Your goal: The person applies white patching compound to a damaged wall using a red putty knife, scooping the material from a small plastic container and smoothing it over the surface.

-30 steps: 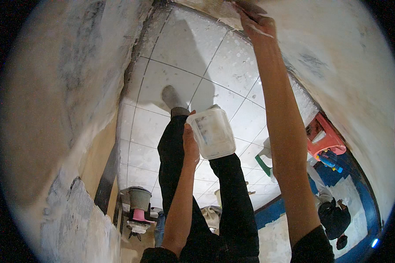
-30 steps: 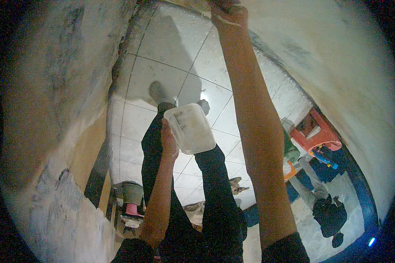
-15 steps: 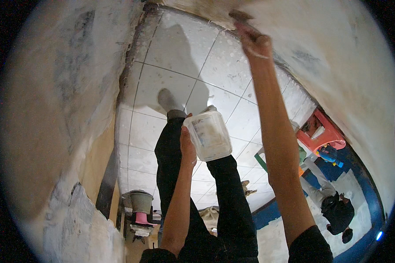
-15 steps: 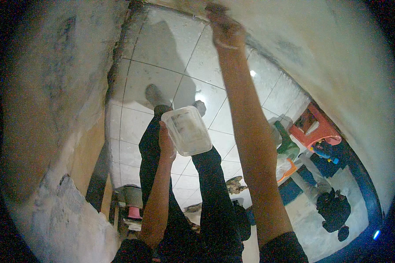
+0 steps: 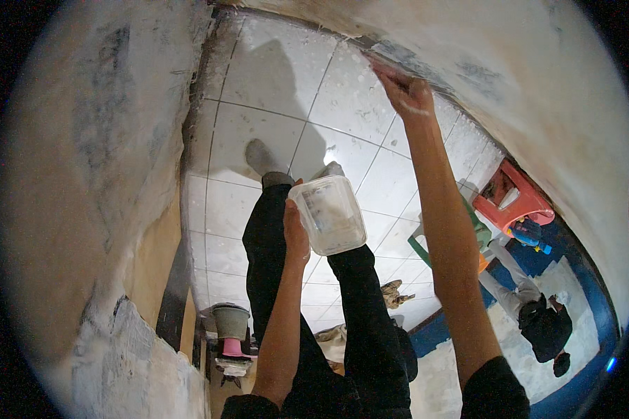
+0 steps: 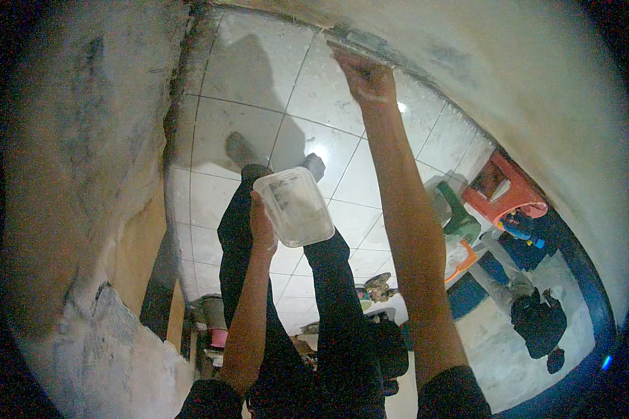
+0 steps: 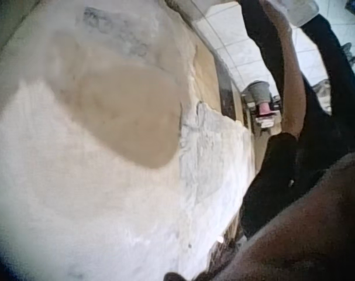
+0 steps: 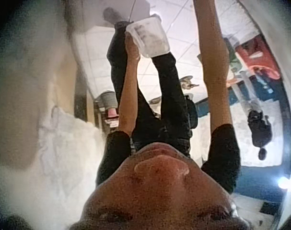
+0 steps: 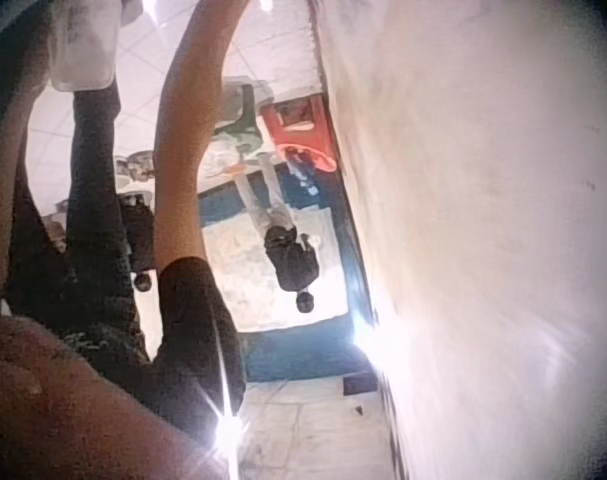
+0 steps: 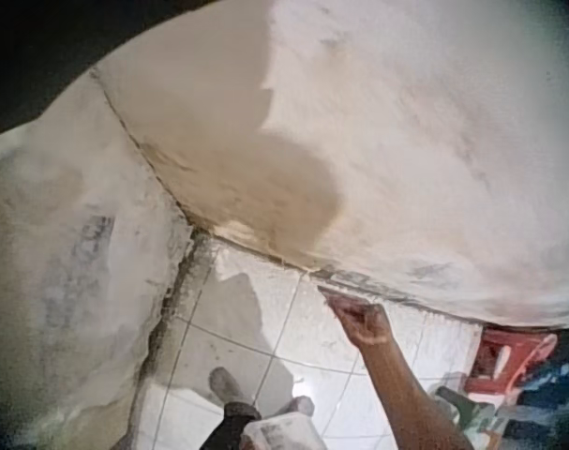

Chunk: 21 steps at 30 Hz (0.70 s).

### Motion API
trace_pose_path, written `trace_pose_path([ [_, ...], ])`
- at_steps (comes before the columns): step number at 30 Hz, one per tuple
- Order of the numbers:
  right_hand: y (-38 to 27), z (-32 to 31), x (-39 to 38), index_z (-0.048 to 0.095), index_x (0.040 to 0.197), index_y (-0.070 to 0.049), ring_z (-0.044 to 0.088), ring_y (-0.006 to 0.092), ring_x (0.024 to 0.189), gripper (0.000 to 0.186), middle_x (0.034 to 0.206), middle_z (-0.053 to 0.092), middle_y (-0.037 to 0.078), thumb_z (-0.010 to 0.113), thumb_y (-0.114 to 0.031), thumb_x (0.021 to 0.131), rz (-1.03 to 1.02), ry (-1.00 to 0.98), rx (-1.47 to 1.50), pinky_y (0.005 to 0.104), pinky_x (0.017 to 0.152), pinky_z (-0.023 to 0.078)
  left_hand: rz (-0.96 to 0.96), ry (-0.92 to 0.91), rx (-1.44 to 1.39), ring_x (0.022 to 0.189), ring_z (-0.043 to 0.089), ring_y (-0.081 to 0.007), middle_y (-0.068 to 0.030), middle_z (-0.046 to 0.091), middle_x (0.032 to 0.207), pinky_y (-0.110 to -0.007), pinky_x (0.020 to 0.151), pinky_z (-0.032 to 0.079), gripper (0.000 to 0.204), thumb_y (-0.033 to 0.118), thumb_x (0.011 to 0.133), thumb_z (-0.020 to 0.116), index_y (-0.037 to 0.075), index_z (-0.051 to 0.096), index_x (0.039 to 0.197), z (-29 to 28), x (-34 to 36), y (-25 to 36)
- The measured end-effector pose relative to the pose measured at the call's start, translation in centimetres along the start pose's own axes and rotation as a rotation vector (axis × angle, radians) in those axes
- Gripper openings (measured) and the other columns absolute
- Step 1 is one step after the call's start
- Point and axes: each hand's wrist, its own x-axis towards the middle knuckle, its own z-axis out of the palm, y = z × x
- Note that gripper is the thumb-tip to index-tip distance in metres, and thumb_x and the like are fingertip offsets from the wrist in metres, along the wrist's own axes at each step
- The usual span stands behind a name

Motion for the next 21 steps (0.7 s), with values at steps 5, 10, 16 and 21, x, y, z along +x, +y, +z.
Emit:
trace_pose_path([
  [5, -2.5, -5.9, 8.2, 0.042, 0.121, 0.01, 0.052, 0.0343, 0.111, 0.034, 0.121, 0.052, 0.023, 0.042, -0.006, 0.092, -0.284, -0.144, -0.393, 0.0415, 0.097, 0.044, -0.002, -0.023, 0.026, 0.118, 0.048, -0.0227, -0.0126, 0.046, 0.129, -0.035, 0.099, 0.039, 0.074, 0.062, 0.089, 0.035, 0.007, 0.031, 0.139, 0.5, 0.3, -0.4],
  [10, -9.1, -1.3, 1.2, 0.016, 0.135, 0.012, 0.025, 0.0396, 0.131, 0.043, 0.141, 0.02, 0.03, 0.022, 0.002, 0.093, 0.189, -0.088, 0.909, 0.0546, 0.11, 0.023, 0.015, -0.02, 0.038, 0.118, 0.047, -0.0223, -0.0119, 0.046, 0.131, -0.035, 0.099, 0.038, 0.072, 0.06, 0.091, 0.034, 0.008, 0.03, 0.14, 1.1, -0.4, 0.4],
  [16, -9.6, 5.8, -10.0, 0.036, 0.121, 0.016, 0.043, 0.0345, 0.12, 0.033, 0.129, 0.04, 0.03, 0.029, 0.002, 0.092, 0.129, 0.144, 0.767, 0.0454, 0.105, 0.037, 0.018, 0.012, 0.073, 0.119, 0.047, -0.0227, -0.0116, 0.045, 0.131, -0.035, 0.1, 0.037, 0.071, 0.06, 0.091, 0.033, 0.008, 0.029, 0.14, 0.3, -0.3, -0.4],
  [21, -2.8, 1.7, -5.0, 0.031, 0.126, 0.015, 0.04, 0.0353, 0.123, 0.035, 0.13, 0.038, 0.03, 0.031, 0.0, 0.094, 0.138, 0.144, 0.306, 0.0411, 0.108, 0.035, 0.008, -0.034, 0.001, 0.12, 0.046, -0.0232, -0.0121, 0.046, 0.131, -0.036, 0.101, 0.036, 0.069, 0.058, 0.092, 0.032, 0.008, 0.03, 0.14, 1.0, -0.5, 0.4],
])
